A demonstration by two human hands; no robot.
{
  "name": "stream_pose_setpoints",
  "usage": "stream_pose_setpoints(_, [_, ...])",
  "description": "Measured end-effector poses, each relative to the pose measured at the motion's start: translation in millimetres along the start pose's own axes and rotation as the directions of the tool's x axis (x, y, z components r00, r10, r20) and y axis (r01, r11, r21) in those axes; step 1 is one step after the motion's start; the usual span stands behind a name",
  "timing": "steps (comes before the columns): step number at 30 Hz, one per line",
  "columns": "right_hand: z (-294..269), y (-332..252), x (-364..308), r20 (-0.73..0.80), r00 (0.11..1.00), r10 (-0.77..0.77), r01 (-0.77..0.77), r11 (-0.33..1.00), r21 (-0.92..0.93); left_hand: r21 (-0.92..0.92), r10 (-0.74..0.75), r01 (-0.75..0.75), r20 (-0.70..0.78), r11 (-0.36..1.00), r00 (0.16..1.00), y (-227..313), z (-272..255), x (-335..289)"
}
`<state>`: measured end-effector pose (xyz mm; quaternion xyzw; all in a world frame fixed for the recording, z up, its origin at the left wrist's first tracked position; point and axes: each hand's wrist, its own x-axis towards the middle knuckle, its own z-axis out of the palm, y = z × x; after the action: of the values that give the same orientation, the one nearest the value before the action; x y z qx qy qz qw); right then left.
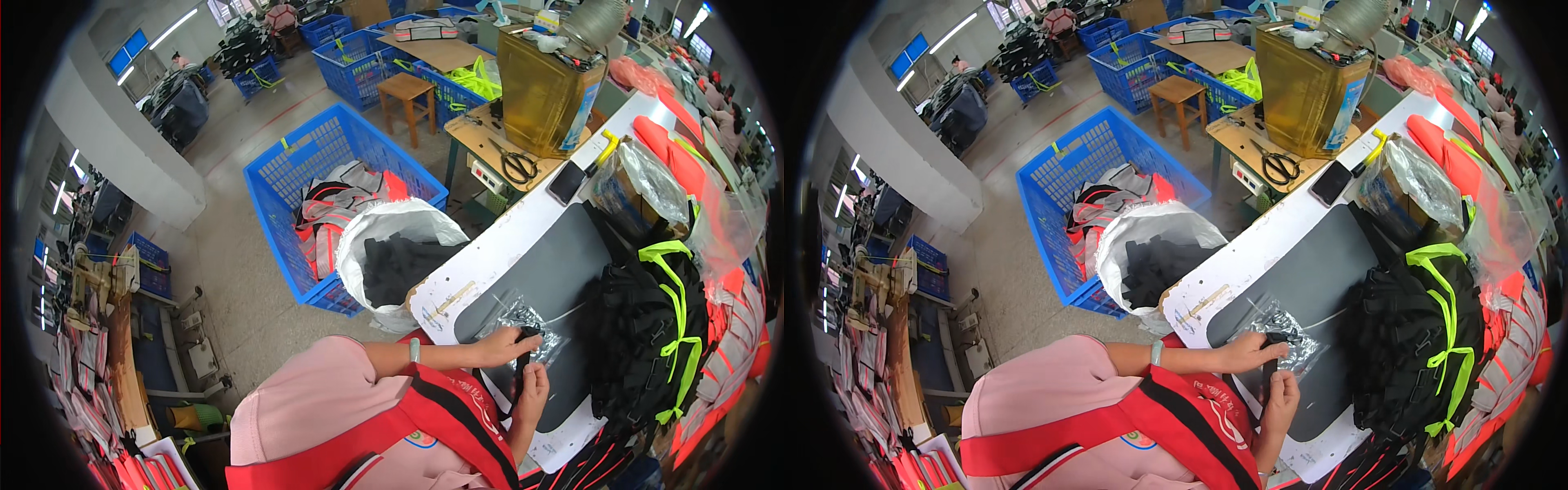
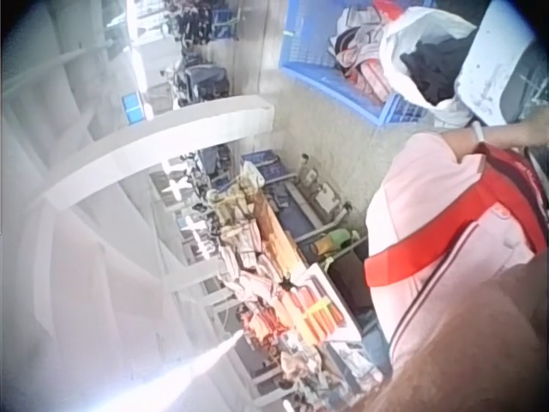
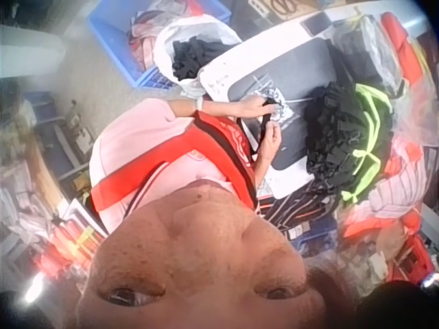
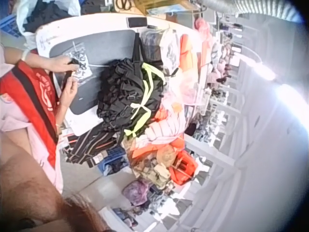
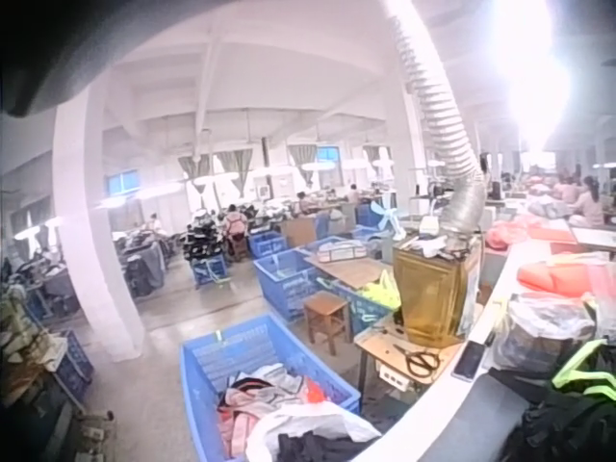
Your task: The recorder is inspecting and organizing black nylon straps and plastic buckles at a factory workbench.
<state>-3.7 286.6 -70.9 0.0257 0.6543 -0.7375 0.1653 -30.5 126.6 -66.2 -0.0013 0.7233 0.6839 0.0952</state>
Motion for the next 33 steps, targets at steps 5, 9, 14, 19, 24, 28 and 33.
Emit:
stream_pose_setpoints(5, [11,-11,5,0.077,0.995,0.066,-0.091,0.914,0.396,0.075,0.119,-0.128,0.124,0.989,0.985,4,9,-11])
stream_pose_setpoints(9, [6,-9,0,0.044,0.998,0.04,-0.054,0.911,0.409,0.174,0.358,-0.37,0.097,0.912,0.928,18,10,-20])
stream_pose_setpoints(14, [22,-28,-1,-0.173,0.985,-0.009,0.073,0.927,0.369,0.124,-0.005,-0.03,0.269,0.992,0.963,48,6,-21])
stream_pose_setpoints(19, [-15,-18,-7,0.119,0.992,0.037,-0.064,0.971,0.229,0.438,0.335,-0.501,0.403,0.746,0.852,29,-13,-11])
stream_pose_setpoints(24, [-33,-6,-17,0.173,0.984,-0.035,-0.037,0.918,0.396,0.153,0.348,-0.434,0.392,0.888,0.851,25,-6,-15])
stream_pose_setpoints(28, [-68,-10,-20,0.029,0.96,-0.278,0.156,0.62,0.769,0.188,0.266,-0.347,0.353,0.919,0.897,23,-13,-15])
stream_pose_setpoints(33, [-178,-29,-56,-0.44,0.848,-0.297,0.522,0.316,0.792,0.295,0.173,-0.281,0.343,0.913,0.923,15,-34,-20])
